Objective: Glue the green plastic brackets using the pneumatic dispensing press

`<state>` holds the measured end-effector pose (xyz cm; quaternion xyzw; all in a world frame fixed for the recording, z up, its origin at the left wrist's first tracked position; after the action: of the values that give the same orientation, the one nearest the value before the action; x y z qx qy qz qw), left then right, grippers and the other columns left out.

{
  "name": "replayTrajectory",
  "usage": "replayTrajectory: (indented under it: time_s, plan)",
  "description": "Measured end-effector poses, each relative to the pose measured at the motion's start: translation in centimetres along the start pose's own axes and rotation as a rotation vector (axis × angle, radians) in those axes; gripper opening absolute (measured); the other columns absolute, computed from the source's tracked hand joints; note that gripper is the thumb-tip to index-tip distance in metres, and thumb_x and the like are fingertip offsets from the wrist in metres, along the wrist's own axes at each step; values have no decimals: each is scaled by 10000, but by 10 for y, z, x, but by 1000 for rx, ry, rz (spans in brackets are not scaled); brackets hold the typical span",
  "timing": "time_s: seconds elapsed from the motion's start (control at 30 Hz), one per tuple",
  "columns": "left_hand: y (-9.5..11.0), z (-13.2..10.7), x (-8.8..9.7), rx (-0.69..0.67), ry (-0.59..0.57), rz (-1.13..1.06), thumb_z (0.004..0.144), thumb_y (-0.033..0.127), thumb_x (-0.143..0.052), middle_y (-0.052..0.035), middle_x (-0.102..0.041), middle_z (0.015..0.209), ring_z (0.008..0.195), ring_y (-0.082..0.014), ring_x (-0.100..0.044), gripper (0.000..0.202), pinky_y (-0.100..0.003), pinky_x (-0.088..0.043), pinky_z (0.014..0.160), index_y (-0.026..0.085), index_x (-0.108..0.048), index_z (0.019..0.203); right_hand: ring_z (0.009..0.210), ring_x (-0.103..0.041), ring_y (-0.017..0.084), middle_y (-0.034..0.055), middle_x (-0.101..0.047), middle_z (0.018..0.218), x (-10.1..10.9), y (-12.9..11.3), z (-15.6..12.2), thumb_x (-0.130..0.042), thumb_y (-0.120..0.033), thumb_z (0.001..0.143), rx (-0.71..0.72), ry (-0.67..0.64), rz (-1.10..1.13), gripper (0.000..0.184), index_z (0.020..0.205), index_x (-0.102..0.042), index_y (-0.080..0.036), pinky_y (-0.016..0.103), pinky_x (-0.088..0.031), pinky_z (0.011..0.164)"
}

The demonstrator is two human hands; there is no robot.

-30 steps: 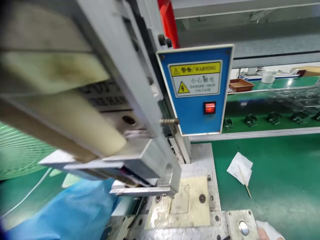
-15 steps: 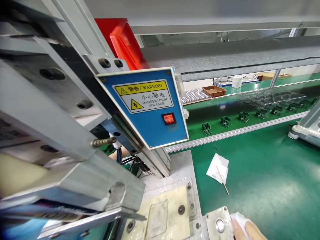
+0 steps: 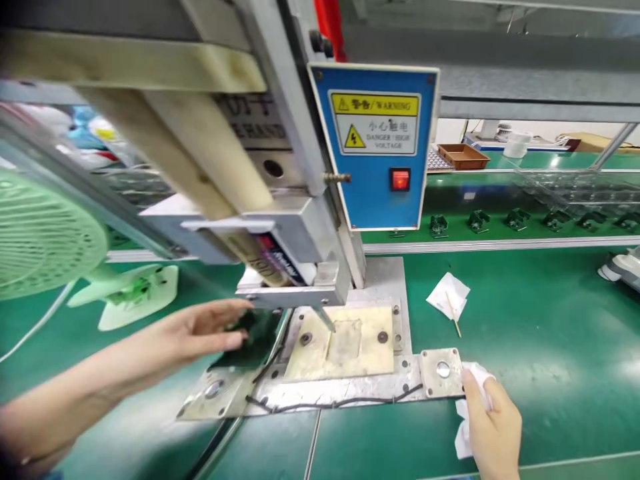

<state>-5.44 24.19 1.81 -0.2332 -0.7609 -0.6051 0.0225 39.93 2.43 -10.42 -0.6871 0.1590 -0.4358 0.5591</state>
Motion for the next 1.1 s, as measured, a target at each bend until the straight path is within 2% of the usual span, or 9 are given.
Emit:
replayTrajectory:
  time_s: [0.07,0.13,0.23,0.3,0.57,0.73,0.87,1.0,1.1]
  plan:
    - [-28,-26,-53,217,-261,-189,599,444,-877,-68,-698,1113,1067,-268,-630,636,-358,-495,906,180,-647,1129,485,-409,136,-26,-392,513,3,-1,1,-673,-658,725,8,20,-15,567,539,-376,-212,214,-336,412]
    - [-34,-43,-97,306,-405,-296,608,428,-870,-73,-711,1032,910,-226,-657,616,-290,-498,772,160,-656,1119,479,-397,133,-31,-368,507,4,-5,1,-675,-639,729,17,30,-22,571,539,-341,-217,215,-318,407]
    - [-28,-39,-135,318,-440,-376,597,386,-883,-47,-701,884,729,-156,-623,563,-230,-444,621,142,-674,1060,482,-391,131,-35,-359,511,4,-10,1,-670,-629,731,41,33,-13,561,545,-334,-219,217,-318,417]
    - [-20,-28,-148,294,-451,-437,590,347,-896,-53,-696,907,801,-159,-637,549,-229,-467,692,134,-664,1039,487,-391,130,-36,-364,516,3,-12,1,-663,-635,727,52,26,0,552,544,-354,-216,218,-329,429]
    - [-8,-5,-162,264,-456,-435,548,284,-923,-41,-712,913,867,-184,-680,546,-319,-496,862,161,-596,968,514,-410,133,-33,-388,523,-2,-13,3,-633,-687,730,74,-4,8,575,542,-378,-207,219,-344,459]
    - [-1,2,-150,204,-392,-358,536,298,-917,-66,-717,912,919,-220,-679,512,-359,-485,939,143,-631,931,519,-409,134,-31,-397,527,-5,-12,4,-631,-705,730,66,-17,27,586,544,-392,-205,220,-347,464]
    - [8,16,-142,35,-353,-220,568,338,-884,-86,-691,991,951,-218,-651,571,-362,-490,920,146,-598,1024,527,-418,140,-26,-413,534,-6,-14,4,-626,-713,735,83,-25,40,583,546,-421,-200,224,-352,469]
    - [17,23,-139,-173,-277,-29,588,367,-843,-45,-633,895,827,-187,-602,670,-343,-495,799,162,-523,1141,528,-421,141,-25,-416,537,-8,-11,6,-626,-696,755,89,-39,53,570,557,-444,-194,225,-355,474]
    - [20,21,-137,-237,-225,87,619,346,-822,-21,-609,853,810,-192,-586,631,-346,-487,801,196,-535,1160,541,-430,145,-21,-432,555,-9,-6,7,-627,-691,761,85,-46,58,558,575,-465,-190,227,-369,485]
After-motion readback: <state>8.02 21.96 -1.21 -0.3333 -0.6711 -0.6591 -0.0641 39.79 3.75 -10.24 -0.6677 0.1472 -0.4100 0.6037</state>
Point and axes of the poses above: each hand's wrist, its own z-axis towards the middle knuckle, its own x-axis out of the back of the hand, y = z × x, the point moved 10 cm from there along z, towards the middle knuckle
